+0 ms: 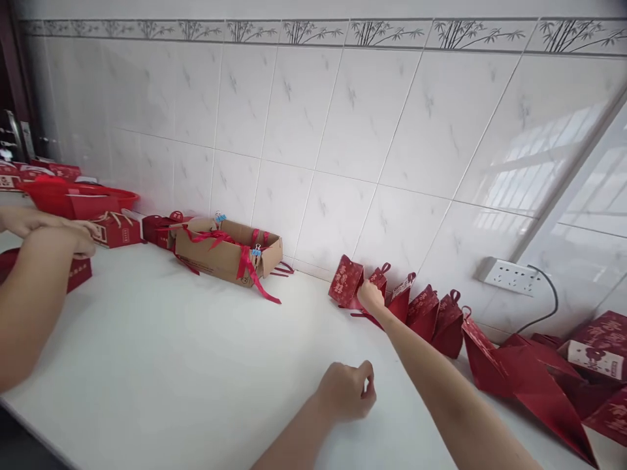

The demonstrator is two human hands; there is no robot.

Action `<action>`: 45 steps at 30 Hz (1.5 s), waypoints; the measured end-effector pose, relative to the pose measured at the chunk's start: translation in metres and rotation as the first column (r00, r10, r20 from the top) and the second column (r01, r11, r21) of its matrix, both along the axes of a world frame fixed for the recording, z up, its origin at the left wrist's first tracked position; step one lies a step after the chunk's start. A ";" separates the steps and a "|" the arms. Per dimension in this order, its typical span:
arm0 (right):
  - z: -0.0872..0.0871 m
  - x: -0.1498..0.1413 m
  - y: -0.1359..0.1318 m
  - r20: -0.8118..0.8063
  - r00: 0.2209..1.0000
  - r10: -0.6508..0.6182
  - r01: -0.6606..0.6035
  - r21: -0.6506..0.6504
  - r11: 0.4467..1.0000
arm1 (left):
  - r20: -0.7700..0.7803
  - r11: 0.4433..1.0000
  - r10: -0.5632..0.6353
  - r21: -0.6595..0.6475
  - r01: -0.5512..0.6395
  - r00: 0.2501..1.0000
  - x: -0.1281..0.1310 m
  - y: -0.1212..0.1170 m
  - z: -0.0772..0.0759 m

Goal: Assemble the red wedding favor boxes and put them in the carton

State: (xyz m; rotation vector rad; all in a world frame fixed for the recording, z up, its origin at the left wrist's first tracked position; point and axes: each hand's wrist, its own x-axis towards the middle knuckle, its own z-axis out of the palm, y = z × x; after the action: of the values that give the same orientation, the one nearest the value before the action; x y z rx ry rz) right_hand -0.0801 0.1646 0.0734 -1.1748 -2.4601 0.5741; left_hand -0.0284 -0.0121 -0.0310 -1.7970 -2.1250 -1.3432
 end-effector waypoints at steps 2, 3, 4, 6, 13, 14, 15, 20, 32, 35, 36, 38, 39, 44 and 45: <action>0.005 0.021 -0.005 -0.141 0.987 0.077 -0.076 0.008 0.997 | 0.092 1.000 0.008 0.008 -0.009 0.996 -0.003 -0.003 0.004; 0.008 0.034 -0.010 -0.218 0.969 0.116 -0.116 0.011 0.993 | 0.141 1.000 0.011 0.013 -0.013 0.990 -0.004 -0.005 0.006; 0.010 0.048 -0.016 -0.295 0.944 0.150 -0.154 0.011 0.988 | 0.191 1.000 0.014 0.018 -0.018 0.982 -0.005 -0.006 0.008; 0.011 0.079 -0.030 -0.442 0.875 0.195 -0.216 0.004 0.976 | 0.285 0.999 0.021 0.028 -0.030 0.958 -0.009 -0.009 0.012; -0.029 0.195 -0.066 -0.744 0.652 0.146 -0.386 -0.160 0.909 | 0.566 0.991 0.050 0.072 -0.110 0.823 -0.014 -0.013 0.028; -0.038 0.207 -0.068 -0.753 0.643 0.135 -0.412 -0.193 0.890 | 0.582 0.992 0.034 0.078 -0.098 0.812 -0.011 -0.015 0.032; -0.047 0.217 -0.069 -0.760 0.638 0.126 -0.436 -0.221 0.872 | 0.590 0.993 0.008 0.087 -0.074 0.807 -0.006 -0.017 0.037; -0.067 0.237 -0.068 -0.775 0.622 0.112 -0.482 -0.266 0.835 | 0.527 0.985 -0.168 0.114 0.126 0.833 0.023 -0.018 0.073; -0.054 0.252 -0.061 -0.670 0.669 0.322 -0.679 -0.375 0.631 | 0.797 0.924 -0.303 0.111 0.366 0.522 0.017 0.007 0.112; -0.051 0.255 -0.064 -0.662 0.667 0.342 -0.730 -0.489 0.477 | 0.824 0.881 -0.323 0.082 0.466 0.465 0.009 -0.003 0.099; -0.049 0.257 -0.064 -0.658 0.670 0.344 -0.734 -0.520 0.436 | 0.835 0.856 -0.329 0.066 0.513 0.441 0.006 -0.006 0.096; -0.047 0.259 -0.066 -0.647 0.679 0.346 -0.733 -0.577 0.360 | 0.856 0.791 -0.332 0.024 0.612 0.396 0.000 -0.011 0.093; -0.045 0.260 -0.066 -0.640 0.686 0.345 -0.728 -0.603 0.326 | 0.866 0.756 -0.329 0.003 0.654 0.376 -0.002 -0.012 0.092; -0.042 0.265 -0.068 -0.645 0.716 0.268 -0.698 -0.657 0.284 | 0.885 0.703 -0.355 0.039 0.710 0.301 -0.005 -0.010 0.088; -0.042 0.265 -0.068 -0.656 0.715 0.241 -0.698 -0.654 0.291 | 0.882 0.717 -0.369 0.071 0.693 0.291 -0.004 -0.008 0.087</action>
State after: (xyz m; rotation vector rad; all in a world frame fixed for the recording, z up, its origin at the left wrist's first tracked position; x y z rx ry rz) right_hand 0.1847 0.0962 0.0314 -0.3067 -1.9823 2.2687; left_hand -0.0328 -0.0204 0.0563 -2.5099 -2.2387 -2.7256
